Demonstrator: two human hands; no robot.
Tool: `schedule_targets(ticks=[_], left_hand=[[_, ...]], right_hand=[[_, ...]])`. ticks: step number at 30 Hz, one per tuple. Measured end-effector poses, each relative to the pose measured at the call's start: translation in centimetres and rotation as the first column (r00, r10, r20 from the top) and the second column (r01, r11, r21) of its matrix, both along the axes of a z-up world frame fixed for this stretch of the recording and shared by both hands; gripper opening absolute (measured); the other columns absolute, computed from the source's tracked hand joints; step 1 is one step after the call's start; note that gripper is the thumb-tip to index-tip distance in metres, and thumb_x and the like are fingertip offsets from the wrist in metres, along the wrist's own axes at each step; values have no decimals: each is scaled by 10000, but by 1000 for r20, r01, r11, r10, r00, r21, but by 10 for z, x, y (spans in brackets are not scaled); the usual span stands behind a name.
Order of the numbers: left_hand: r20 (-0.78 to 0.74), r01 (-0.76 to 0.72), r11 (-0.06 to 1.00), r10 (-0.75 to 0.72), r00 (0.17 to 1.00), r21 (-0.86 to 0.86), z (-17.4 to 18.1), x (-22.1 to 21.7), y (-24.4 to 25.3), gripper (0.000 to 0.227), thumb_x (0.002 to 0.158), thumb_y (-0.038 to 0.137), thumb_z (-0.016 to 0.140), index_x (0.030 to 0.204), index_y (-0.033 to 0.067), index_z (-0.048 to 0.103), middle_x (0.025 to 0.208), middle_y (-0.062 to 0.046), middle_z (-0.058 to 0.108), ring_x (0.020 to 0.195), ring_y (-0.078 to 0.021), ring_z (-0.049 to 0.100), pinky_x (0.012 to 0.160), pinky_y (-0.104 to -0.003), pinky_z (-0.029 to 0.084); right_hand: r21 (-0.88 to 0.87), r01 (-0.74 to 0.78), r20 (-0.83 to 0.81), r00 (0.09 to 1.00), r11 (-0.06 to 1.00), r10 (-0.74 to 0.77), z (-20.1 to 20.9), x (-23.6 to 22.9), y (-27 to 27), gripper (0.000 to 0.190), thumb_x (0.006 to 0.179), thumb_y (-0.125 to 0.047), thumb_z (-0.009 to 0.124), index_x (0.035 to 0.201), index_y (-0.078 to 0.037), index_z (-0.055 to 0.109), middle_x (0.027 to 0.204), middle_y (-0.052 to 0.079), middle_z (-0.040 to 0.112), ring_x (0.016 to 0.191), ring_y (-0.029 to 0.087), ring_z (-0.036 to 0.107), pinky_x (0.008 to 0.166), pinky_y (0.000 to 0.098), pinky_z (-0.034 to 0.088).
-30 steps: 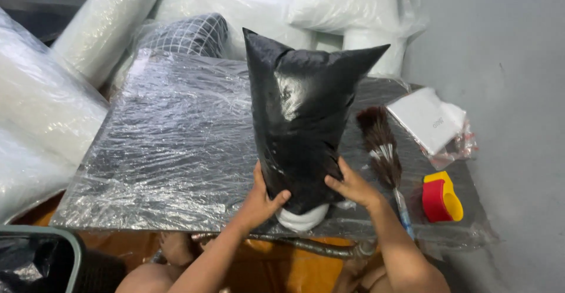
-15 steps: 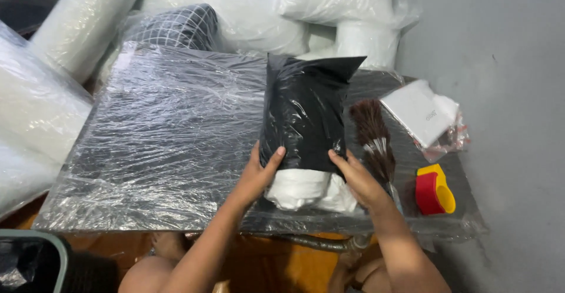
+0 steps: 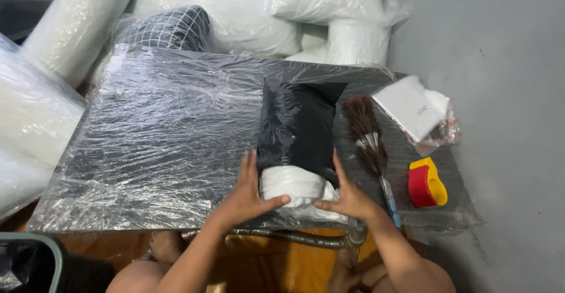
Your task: The person wraps a white pillow-like object in a white plastic bag, ties the bag, and secures it with tape. They then place the wrapped item into a black plastic bag.
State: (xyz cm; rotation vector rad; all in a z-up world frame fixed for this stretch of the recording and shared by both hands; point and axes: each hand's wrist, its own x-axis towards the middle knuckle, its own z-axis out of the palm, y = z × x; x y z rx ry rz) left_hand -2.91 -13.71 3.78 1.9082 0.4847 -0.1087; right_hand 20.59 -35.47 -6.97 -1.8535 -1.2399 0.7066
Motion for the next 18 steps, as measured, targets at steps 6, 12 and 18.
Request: schedule_targets(ticks=[6, 12, 18], left_hand=[[342, -218, 960, 148, 928, 175, -36, 8, -24, 1029, 851, 503, 764, 1630, 103, 225, 1666, -279, 181, 1411, -567, 346, 1100, -653, 402], [505, -516, 839, 374, 777, 173, -40, 31, -34, 752, 906, 478, 732, 1528, 133, 487, 1526, -248, 471, 1292, -520, 535, 1000, -618, 502], [643, -692, 667, 407, 648, 276, -44, 46, -33, 600, 887, 508, 762, 1304, 83, 686, 1245, -213, 690, 1013, -483, 708, 769, -561, 590]], right_hand=[[200, 192, 98, 972, 961, -215, -46, -8, 6, 1170, 753, -421, 891, 1657, -138, 204, 1705, 138, 215, 1535, 332, 234, 1250, 486, 198], [369, 587, -40, 784, 720, -619, -49, -17, 24, 789, 690, -288, 957, 1355, -2, 645, 1328, 241, 665, 1317, 368, 577, 1123, 481, 452], [214, 754, 56, 625, 621, -778, -8, -46, 39, 603, 738, -428, 904, 1260, -196, 710, 1134, 173, 757, 1151, 382, 678, 938, 486, 569]])
